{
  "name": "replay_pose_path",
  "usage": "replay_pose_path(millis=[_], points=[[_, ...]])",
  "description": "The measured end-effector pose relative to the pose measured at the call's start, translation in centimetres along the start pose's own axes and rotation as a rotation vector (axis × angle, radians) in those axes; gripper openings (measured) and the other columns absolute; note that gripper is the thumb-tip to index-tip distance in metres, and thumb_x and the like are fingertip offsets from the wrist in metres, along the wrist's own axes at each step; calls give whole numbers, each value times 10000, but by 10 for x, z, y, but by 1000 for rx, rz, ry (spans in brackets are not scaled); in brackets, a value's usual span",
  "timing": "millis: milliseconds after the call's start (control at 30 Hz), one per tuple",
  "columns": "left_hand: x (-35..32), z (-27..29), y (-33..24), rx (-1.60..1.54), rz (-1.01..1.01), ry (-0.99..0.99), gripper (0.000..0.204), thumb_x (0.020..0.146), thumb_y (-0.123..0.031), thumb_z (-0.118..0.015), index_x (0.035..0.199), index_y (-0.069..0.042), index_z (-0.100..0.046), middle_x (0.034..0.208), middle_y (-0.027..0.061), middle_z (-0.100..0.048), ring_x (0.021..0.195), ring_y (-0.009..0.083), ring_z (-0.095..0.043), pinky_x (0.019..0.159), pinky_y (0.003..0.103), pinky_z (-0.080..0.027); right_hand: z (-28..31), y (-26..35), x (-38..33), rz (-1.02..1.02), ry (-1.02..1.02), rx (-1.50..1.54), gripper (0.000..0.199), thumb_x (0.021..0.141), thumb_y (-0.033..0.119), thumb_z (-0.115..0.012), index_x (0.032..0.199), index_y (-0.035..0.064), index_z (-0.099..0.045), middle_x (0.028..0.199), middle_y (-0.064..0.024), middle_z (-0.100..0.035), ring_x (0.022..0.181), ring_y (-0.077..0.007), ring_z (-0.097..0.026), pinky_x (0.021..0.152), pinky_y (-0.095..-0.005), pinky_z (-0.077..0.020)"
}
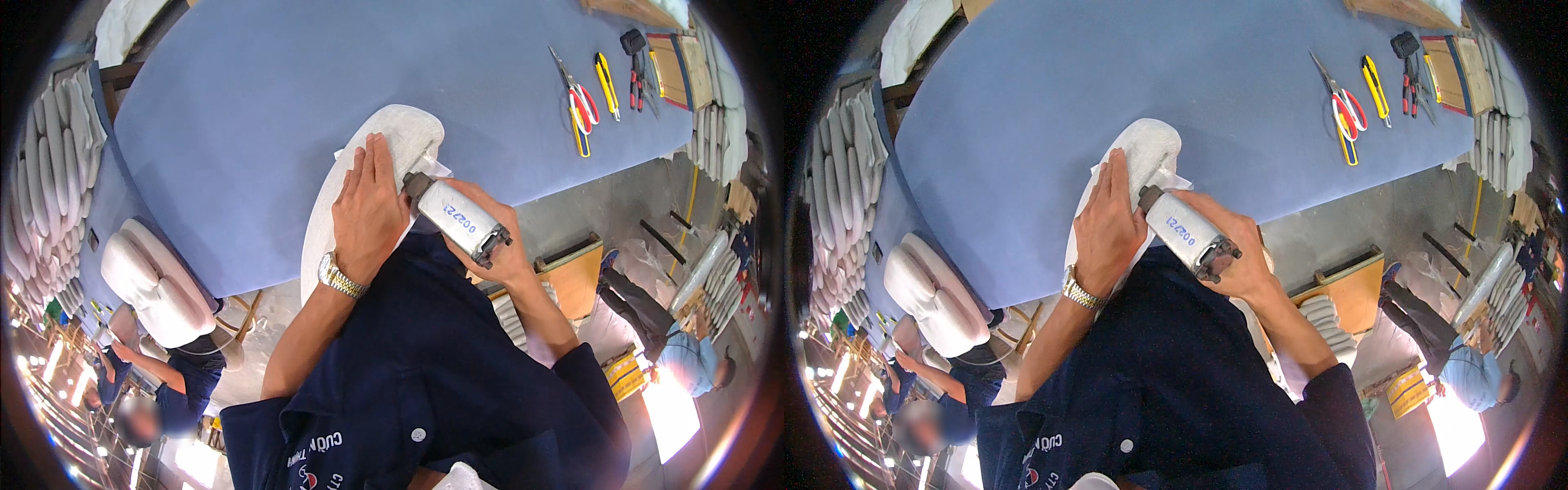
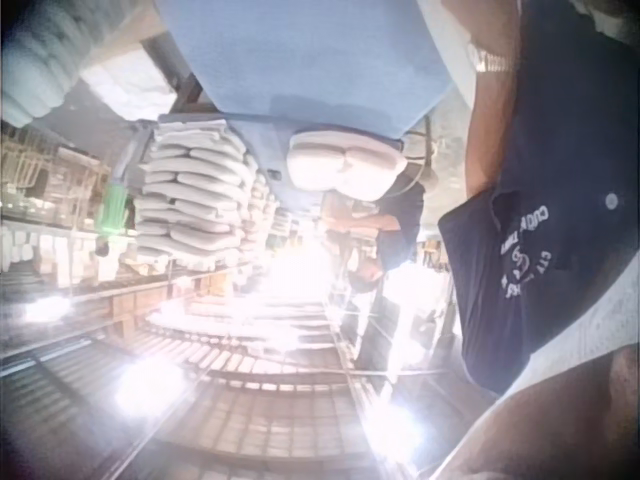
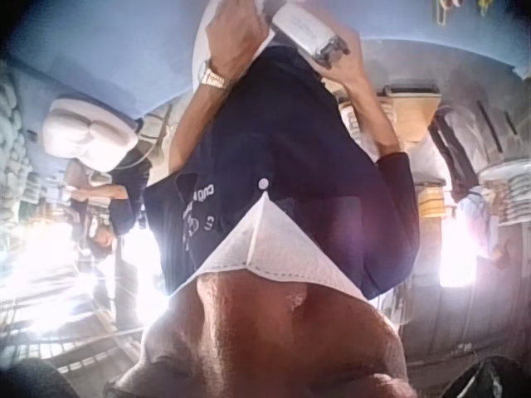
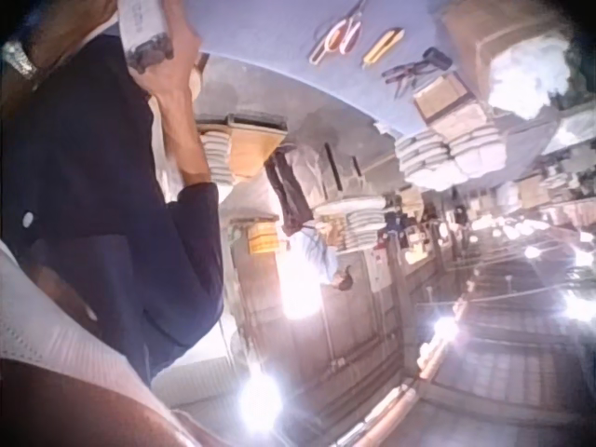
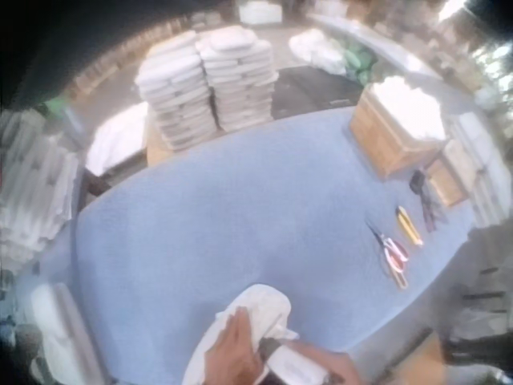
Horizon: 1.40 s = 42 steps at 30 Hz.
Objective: The person wraps a white fabric cover around a cushion, trims excess fabric with scissors, and secures the cover using a staple gun. The person repeats this process for multiple cushions, stacking the finished items on the table.
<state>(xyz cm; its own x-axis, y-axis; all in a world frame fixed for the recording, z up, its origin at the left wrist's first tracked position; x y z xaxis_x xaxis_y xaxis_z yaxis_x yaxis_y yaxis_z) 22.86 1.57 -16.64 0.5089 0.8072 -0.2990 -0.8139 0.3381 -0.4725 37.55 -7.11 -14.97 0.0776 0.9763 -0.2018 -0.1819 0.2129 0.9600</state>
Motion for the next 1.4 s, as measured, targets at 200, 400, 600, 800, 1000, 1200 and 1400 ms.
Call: replay_pose_path(millis=[200,400,600,800,1000,1200,1400], points=[[-3,-5,0,-18,-16,0,781,839,-82,-715,1522,84,-376,1552,303,-450,1410,460,-489,1109,539,-478,-3,3,6,-206,100,-23,608,800,146,-763,1372,32,-591,1227,-159,-713,1085,-249,-728,914,-322,-543],[4,-8,-3,-49,-23,28,821,827,-71,-714,1565,0,-362,1586,288,-408,1433,471,-455,1121,560,-459,-3,-5,7,-158,24,-114,556,816,101,-750,1347,29,-602,1194,-175,-719,1063,-242,-733,914,-328,-544],[7,-9,40,-723,-246,211,763,979,-316,-692,1633,-158,-331,1662,226,-328,1555,403,-276,1253,489,-287,2,-27,-8,-121,24,-72,530,816,15,-749,1327,-5,-609,1159,-100,-711,1015,-148,-659,907,-298,-526],[-5,-71,122,-545,101,360,722,1084,-639,-228,1667,-215,-233,1736,165,-132,1610,353,-43,1275,600,-61,2,-53,-20,-298,-1,-61,406,939,82,-728,1306,7,-570,985,-78,-706,716,-95,-618,640,-246,-510],[-18,-40,79,-546,-29,343,729,1081,-634,-254,1678,-221,-183,1737,187,-100,1612,353,-28,1281,577,-58,-7,-33,-14,-227,26,37,422,936,103,-732,1313,11,-567,978,-82,-704,721,-106,-623,641,-253,-515],[-28,-20,43,-310,-59,206,860,1010,-561,-551,1664,-129,-197,1708,237,-187,1591,405,-150,1226,647,-217,-7,-37,-10,-100,-5,8,536,812,39,-745,1328,0,-604,1167,-127,-699,1072,-167,-648,947,-325,-511],[-32,-9,26,-99,-20,19,816,961,-329,-685,1613,-45,-283,1606,265,-390,1466,441,-412,1131,511,-446,-8,-16,-8,76,-62,-48,577,819,35,-747,1373,-25,-598,1249,-180,-710,1108,-226,-705,953,-330,-538]])
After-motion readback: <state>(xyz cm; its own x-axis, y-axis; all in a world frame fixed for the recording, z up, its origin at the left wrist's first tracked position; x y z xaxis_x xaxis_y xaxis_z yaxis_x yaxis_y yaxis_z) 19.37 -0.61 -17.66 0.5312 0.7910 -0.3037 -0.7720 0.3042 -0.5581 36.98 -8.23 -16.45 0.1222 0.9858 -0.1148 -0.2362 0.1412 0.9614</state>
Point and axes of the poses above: each hand's wrist, its own x-axis towards the middle knuckle, its own z-axis out of the back of the hand, y = z × x, the point moved 7 cm from there along x, towards the middle knuckle
